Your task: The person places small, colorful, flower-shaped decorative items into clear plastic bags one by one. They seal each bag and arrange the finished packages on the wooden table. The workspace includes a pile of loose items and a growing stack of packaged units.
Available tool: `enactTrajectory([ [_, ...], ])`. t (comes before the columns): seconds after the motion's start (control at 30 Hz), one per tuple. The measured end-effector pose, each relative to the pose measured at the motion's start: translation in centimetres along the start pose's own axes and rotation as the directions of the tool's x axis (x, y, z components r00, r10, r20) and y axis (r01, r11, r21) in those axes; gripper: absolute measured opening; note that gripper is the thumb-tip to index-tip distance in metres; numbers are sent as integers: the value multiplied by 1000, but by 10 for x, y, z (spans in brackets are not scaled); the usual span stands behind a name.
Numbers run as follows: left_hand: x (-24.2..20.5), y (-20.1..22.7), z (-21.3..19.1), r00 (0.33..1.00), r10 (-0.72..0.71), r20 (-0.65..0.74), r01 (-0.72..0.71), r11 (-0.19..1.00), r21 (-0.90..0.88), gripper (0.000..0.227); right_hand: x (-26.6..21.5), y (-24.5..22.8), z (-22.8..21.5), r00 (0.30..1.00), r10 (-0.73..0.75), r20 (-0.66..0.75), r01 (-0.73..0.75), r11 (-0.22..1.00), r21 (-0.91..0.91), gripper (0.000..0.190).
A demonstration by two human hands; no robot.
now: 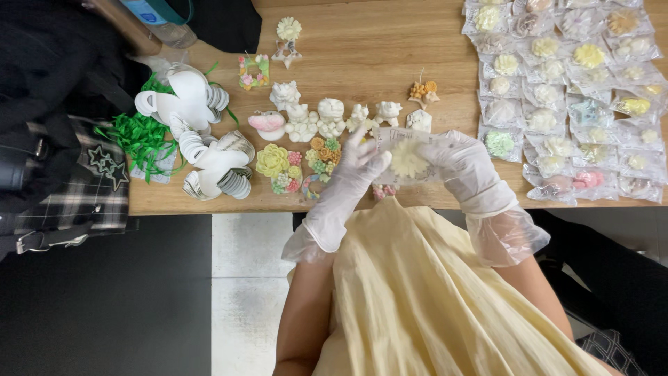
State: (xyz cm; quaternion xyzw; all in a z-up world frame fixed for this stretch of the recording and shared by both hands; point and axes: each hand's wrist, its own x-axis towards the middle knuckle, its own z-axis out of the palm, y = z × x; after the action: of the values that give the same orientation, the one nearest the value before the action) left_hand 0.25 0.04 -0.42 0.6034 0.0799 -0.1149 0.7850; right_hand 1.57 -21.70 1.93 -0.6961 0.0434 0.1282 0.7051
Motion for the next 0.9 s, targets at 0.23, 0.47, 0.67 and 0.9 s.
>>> enactTrajectory([
  [0.23,-2,4,7,981,-185,-60,167,959,-231,49,-7,-9,12,982,180,64,-191,915,354,24],
  [0.47,-5,22,23,972,-234,-26,233,972,-34,48,-5,-26,6,970,120,210,-179,941,287,32],
  [0.67,-20,33,28,978,-206,-27,202,974,-105,49,-5,-23,12,979,-187,79,196,973,-125,30],
  [0.9,-23,48,27,942,-266,-206,141,868,-476,40,-3,-41,30,985,-28,170,-106,676,729,69],
])
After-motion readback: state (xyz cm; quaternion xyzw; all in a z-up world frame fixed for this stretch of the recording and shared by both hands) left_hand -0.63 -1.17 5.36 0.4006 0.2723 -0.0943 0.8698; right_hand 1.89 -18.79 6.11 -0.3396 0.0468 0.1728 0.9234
